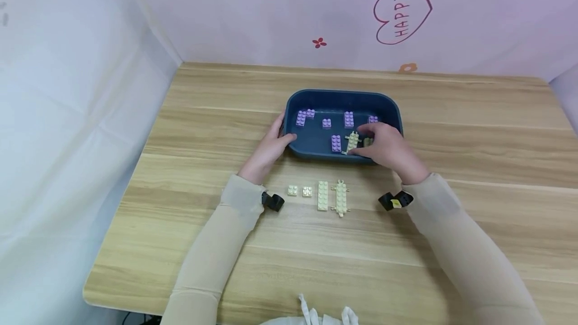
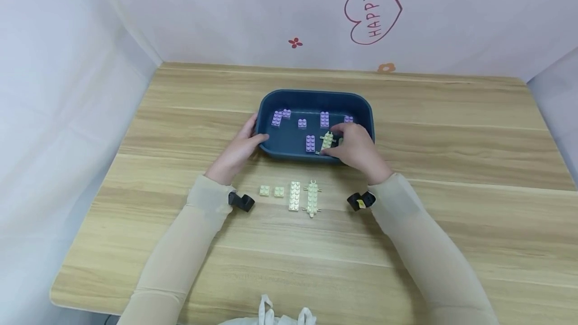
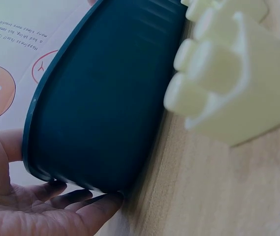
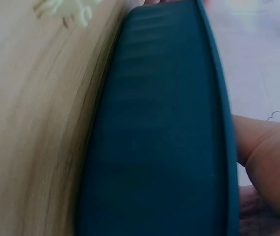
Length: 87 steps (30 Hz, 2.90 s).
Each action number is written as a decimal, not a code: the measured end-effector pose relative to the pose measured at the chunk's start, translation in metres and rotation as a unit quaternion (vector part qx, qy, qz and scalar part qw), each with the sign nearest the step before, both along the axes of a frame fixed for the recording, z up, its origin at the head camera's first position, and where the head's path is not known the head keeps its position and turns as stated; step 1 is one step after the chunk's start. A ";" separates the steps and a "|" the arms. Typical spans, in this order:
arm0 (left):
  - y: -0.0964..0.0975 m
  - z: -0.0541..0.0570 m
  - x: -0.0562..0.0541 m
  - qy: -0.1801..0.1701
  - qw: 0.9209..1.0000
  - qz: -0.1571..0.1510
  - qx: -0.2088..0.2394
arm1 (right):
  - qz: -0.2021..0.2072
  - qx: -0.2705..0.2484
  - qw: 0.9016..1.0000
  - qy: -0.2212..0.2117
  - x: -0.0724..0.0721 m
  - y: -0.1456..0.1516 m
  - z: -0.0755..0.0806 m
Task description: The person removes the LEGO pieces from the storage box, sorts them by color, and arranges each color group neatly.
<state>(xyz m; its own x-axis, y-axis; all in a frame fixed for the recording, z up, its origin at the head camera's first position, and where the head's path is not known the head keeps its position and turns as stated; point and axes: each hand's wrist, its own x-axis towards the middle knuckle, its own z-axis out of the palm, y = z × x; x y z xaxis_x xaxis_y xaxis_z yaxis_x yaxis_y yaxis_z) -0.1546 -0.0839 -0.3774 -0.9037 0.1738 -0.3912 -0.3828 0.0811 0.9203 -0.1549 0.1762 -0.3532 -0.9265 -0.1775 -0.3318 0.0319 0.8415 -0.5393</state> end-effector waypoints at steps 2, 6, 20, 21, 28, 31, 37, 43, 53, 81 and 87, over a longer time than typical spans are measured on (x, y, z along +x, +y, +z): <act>0.000 0.006 0.002 -0.001 1.000 -0.002 0.000 | 0.002 0.007 1.000 -0.001 -0.002 -0.002 -0.001; 0.001 0.001 0.001 -0.001 1.000 0.003 0.006 | 0.011 0.014 1.000 0.003 -0.005 -0.004 -0.002; 0.000 -0.017 -0.003 0.015 1.000 0.010 0.005 | 0.019 0.015 1.000 -0.015 -0.014 -0.008 -0.007; -0.001 -0.016 -0.003 0.016 1.000 0.010 0.005 | 0.018 0.014 1.000 -0.017 -0.015 -0.008 -0.007; 0.000 -0.016 -0.003 0.010 1.000 0.011 0.001 | 0.024 0.006 1.000 -0.017 -0.016 -0.007 -0.010; 0.000 -0.016 -0.003 0.008 1.000 0.011 0.000 | 0.035 0.005 0.999 -0.009 -0.017 -0.006 -0.011; 0.000 -0.017 -0.004 0.010 1.000 0.011 0.003 | 0.045 0.004 0.999 -0.007 -0.018 -0.006 -0.012; 0.000 -0.017 -0.004 0.015 1.000 0.010 0.007 | 0.047 -0.001 0.999 -0.001 -0.017 -0.006 -0.011; -0.001 -0.017 -0.003 0.018 1.000 0.007 0.004 | 0.019 -0.022 1.000 0.006 -0.017 -0.005 -0.010; 0.000 -0.016 -0.003 0.006 1.000 0.004 -0.016 | -0.064 -0.193 0.978 0.054 0.015 0.014 0.014; 0.001 -0.017 -0.002 0.009 1.000 0.002 -0.015 | -0.074 -0.232 0.967 0.076 0.037 0.021 0.024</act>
